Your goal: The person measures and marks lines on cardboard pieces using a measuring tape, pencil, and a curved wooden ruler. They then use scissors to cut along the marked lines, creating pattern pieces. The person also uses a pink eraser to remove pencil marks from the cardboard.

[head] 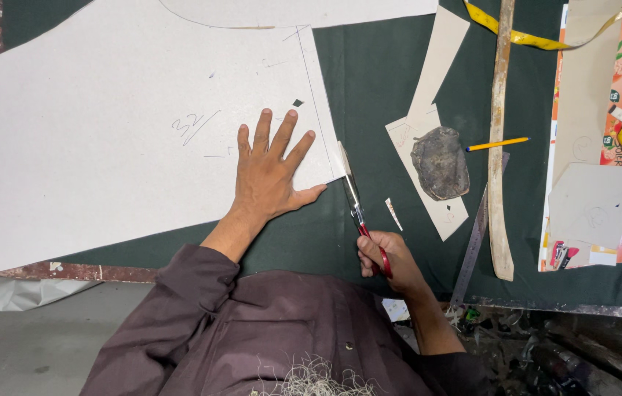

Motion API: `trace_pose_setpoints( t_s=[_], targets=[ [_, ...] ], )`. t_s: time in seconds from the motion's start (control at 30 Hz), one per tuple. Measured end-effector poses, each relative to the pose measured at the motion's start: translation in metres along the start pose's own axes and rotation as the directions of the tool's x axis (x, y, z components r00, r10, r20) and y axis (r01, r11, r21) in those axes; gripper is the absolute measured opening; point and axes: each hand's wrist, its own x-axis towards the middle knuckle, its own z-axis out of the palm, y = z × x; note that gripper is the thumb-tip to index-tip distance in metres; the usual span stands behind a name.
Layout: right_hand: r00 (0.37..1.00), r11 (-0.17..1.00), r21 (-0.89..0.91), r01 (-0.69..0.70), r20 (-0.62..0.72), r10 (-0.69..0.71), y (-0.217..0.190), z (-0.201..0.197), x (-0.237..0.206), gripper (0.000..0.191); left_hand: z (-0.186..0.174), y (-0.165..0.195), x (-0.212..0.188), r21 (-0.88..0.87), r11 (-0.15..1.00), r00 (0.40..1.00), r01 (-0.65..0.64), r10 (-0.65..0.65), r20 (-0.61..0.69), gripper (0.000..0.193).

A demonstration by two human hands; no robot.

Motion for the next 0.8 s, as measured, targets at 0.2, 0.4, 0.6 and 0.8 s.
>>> trace_pose_setpoints(
  t_s=[0.2,0.4,0.6,0.8],
  targets=[
    [0.997,0.997,-0.073,-0.04,-0.07,0.035,-0.001,0.006,0.001,0.044,0.001,0.0,0.0,0.012,1.0,1.0,-0.009,0.009,-0.013,0.088],
    [0.989,0.976,-0.21,-0.064,-0.142,0.034,-0.005,0.013,-0.001,0.046,0.004,-0.001,-0.001,0.017,1.0,1.0,-0.004,0.004,-0.001,0.088],
    [0.985,0.979,-0.183,-0.087,-0.163,0.057,-0.009,0.014,0.003,0.048,0.004,0.0,-0.001,0.012,1.0,1.0,-0.002,0.002,0.003,0.089],
    [0.983,0.974,-0.206,-0.093,-0.174,0.057,-0.01,0.016,0.008,0.046,0.002,-0.001,0.0,0.002,1.0,1.0,-0.003,0.003,0.002,0.088]
  ],
)
